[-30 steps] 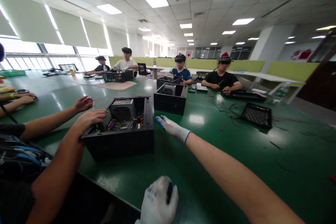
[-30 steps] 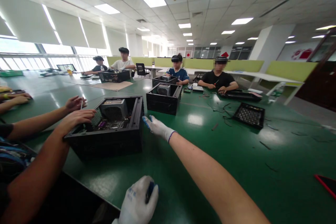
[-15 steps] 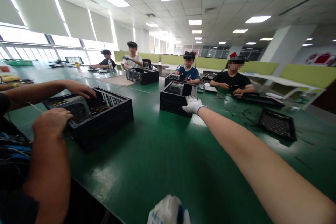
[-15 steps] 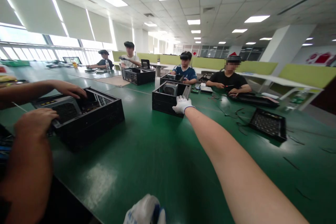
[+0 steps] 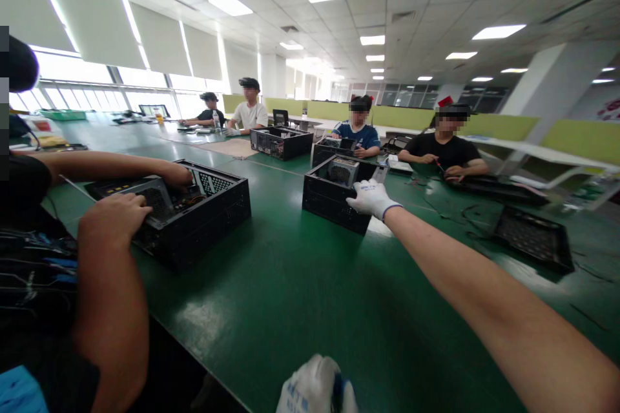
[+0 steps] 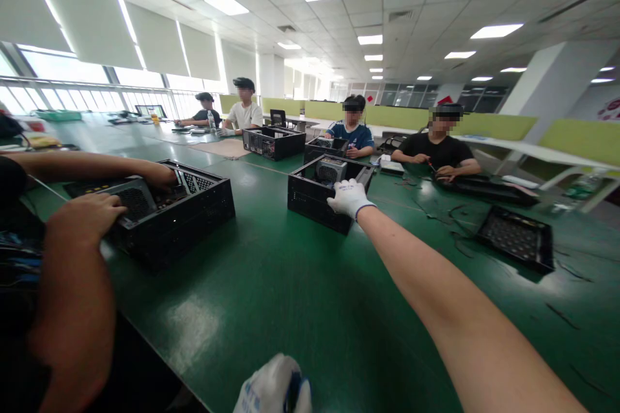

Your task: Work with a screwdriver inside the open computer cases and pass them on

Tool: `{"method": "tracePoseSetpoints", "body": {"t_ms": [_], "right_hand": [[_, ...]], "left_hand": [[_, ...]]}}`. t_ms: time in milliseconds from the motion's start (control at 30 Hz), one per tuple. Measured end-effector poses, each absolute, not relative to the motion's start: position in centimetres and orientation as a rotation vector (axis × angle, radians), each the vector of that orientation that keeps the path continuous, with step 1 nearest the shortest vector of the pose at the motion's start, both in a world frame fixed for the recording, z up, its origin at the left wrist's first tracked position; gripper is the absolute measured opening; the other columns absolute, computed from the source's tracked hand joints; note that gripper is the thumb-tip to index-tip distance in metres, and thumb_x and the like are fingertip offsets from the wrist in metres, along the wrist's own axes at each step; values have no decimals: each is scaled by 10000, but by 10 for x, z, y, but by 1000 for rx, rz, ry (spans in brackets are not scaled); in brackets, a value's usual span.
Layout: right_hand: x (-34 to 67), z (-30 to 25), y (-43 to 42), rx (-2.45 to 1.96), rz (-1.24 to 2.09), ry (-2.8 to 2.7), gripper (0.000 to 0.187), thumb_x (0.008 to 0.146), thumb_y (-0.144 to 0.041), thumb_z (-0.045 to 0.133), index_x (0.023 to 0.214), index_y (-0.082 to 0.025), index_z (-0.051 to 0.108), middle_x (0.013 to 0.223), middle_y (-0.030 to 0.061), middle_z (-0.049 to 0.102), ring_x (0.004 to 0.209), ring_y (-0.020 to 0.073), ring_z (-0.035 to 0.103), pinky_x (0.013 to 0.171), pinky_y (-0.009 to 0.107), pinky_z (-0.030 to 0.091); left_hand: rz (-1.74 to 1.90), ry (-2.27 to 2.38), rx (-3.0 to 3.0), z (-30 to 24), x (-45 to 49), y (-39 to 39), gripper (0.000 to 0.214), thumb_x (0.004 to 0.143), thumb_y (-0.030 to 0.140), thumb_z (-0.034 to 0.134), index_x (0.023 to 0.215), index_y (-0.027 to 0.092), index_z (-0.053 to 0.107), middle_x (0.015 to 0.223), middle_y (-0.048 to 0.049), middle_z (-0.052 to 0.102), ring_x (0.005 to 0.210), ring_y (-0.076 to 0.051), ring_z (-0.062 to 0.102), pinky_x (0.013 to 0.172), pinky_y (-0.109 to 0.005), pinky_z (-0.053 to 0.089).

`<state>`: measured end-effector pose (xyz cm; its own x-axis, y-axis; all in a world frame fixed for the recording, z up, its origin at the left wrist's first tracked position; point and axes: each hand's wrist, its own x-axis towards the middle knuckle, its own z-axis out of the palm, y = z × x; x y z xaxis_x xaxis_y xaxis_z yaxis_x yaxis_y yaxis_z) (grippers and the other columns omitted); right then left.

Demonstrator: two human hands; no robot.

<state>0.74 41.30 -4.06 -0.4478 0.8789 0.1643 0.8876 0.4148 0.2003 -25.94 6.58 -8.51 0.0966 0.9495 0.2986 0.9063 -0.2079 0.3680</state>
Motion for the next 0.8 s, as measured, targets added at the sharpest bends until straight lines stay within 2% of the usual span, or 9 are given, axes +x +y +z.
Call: {"method": "tracePoseSetpoints", "body": {"t_ms": [133, 200, 300, 400, 533, 633, 800], "right_hand": [[34, -39, 359, -1540, -468, -2650, 598, 916, -570, 448, 1223, -94, 638, 1230, 219, 647, 1146, 354, 529, 926, 435, 386], [51, -37, 327, -1498, -492, -2668, 596, 927, -584, 435, 1191, -96, 651, 1180, 210, 668, 1106, 348, 546, 909, 426, 385], [79, -35, 274, -1413, -530, -2685, 583, 940, -603, 434, 1146, -107, 661, 1106, 191, 689, 1045, 326, 565, 884, 404, 381], [108, -33, 219, -1298, -548, -2691, 529, 952, -594, 451, 1040, -124, 677, 999, 168, 696, 958, 296, 577, 828, 381, 377], [143, -29, 148, -1172, -462, -2696, 447, 958, -552, 494, 927, -145, 674, 893, 124, 673, 877, 261, 561, 805, 369, 373], [167, -26, 101, -1119, -331, -2695, 389, 962, -510, 512, 902, -157, 663, 880, 104, 652, 849, 242, 545, 809, 375, 376], [198, -28, 43, -1043, -170, -2680, 301, 962, -444, 533, 851, -180, 629, 858, 85, 623, 823, 226, 514, 795, 388, 369]], "left_hand": [[835, 1918, 2228, -146, -157, 37, 308, 989, 382, 593, 1247, 217, 621, 1303, -97, 611, 1088, -220, 632, 924, -427, 566], [876, 1914, 2217, -170, -122, 27, 304, 985, 389, 598, 1222, 201, 626, 1241, -91, 637, 1031, -210, 650, 878, -403, 579], [1034, 1964, 2163, -196, -88, 21, 197, 994, 351, 546, 1034, 184, 642, 949, -70, 681, 790, -172, 671, 710, -312, 565], [1242, 1996, 2072, -210, -77, 21, 145, 980, 320, 520, 932, 207, 599, 775, -27, 635, 668, -169, 647, 639, -301, 521], [1269, 1936, 2074, -213, -79, 22, 131, 978, 334, 534, 962, 214, 583, 801, -17, 635, 705, -179, 649, 681, -309, 513], [1265, 1876, 2100, -201, -78, 16, 132, 976, 324, 538, 917, 212, 576, 769, -9, 620, 681, -174, 631, 656, -303, 492], [1332, 1626, 2323, -140, -58, -13, 46, 918, 251, 586, 904, 212, 568, 747, -4, 591, 655, -168, 584, 619, -305, 438]]}}
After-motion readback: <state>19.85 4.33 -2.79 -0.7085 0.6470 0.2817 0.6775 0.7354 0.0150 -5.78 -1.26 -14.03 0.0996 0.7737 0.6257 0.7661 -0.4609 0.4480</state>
